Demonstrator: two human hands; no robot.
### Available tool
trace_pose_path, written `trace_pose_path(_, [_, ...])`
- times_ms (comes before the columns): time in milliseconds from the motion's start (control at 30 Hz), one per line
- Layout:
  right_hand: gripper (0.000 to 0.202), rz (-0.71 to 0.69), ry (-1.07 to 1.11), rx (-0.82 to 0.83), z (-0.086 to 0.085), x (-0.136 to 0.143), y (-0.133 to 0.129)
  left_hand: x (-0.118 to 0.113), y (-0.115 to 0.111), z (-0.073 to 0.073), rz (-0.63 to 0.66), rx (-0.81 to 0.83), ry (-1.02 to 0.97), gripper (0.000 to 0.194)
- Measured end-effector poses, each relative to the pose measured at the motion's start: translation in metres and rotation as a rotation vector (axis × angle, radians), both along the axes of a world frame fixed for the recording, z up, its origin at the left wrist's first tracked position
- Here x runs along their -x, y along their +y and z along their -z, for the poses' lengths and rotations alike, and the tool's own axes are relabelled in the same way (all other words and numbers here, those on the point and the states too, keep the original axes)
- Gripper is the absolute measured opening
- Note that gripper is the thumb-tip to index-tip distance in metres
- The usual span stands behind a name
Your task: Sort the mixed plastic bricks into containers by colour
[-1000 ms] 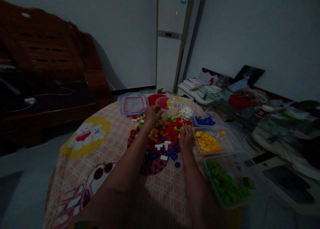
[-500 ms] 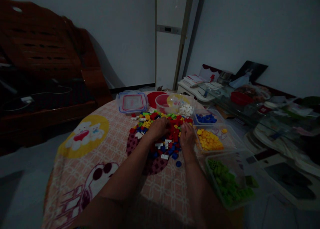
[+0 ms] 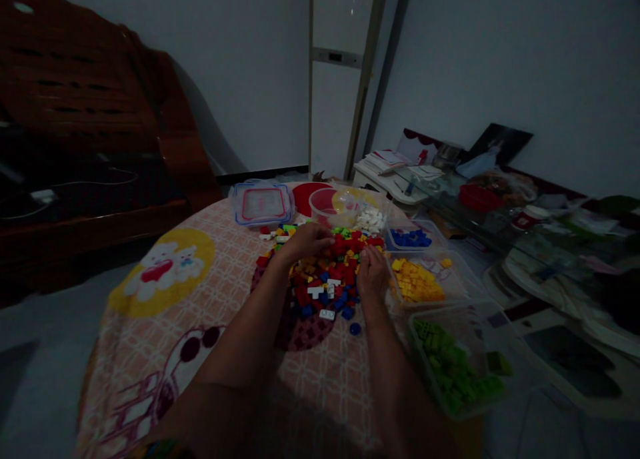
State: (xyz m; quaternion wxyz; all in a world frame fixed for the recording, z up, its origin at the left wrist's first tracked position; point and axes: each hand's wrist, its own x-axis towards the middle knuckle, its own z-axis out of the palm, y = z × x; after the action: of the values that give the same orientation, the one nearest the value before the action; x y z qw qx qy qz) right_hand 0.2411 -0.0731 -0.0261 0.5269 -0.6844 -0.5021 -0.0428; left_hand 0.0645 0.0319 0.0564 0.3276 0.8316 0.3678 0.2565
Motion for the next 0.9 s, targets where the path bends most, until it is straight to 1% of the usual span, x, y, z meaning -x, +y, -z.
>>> trace_pose_path(33, [0.048,-0.005,0.006,0.003,0.000,0.000,0.000,0.000,0.003,0.000,-0.012,0.025,-0.047,0.027])
trace_pose_path(100, [0.049,-0.012,0.017,0.008,-0.001,0.000,-0.001,-0.003,0.009,-0.001,-0.086,0.055,-0.147,0.030])
trace_pose_path(233, [0.048,-0.013,0.031,0.019,-0.002,0.001,-0.003,-0.021,0.025,0.001,-0.359,0.096,-0.366,0.035])
trace_pose_path(300, [0.048,-0.019,0.029,0.031,-0.003,0.000,-0.004,-0.031,0.032,0.003,-0.470,0.078,-0.397,0.038])
trace_pose_path(333, [0.049,-0.021,0.026,0.036,-0.003,0.000,-0.005,-0.034,0.033,0.004,-0.504,0.058,-0.397,0.040])
trace_pose_path(400, [0.049,-0.027,0.017,0.042,-0.003,-0.001,-0.005,-0.035,0.034,0.007,-0.529,0.002,-0.384,0.044])
trace_pose_path(500, [0.048,-0.026,0.004,0.033,-0.003,-0.001,-0.006,-0.028,0.028,0.007,-0.481,-0.050,-0.332,0.045])
trace_pose_path(633, [0.047,-0.015,0.001,0.003,-0.001,-0.001,-0.004,-0.020,0.017,0.007,-0.302,-0.060,-0.163,0.035])
trace_pose_path(733, [0.046,-0.011,-0.002,-0.011,0.001,-0.001,-0.002,-0.027,0.009,0.012,-0.219,-0.171,0.041,0.027])
trace_pose_path(800, [0.045,-0.013,0.000,-0.015,0.003,-0.002,-0.001,-0.035,0.004,0.016,-0.180,-0.259,0.173,0.026])
trace_pose_path(900, [0.046,-0.024,0.009,-0.016,0.005,-0.003,-0.001,-0.044,-0.003,0.020,-0.120,-0.369,0.279,0.026])
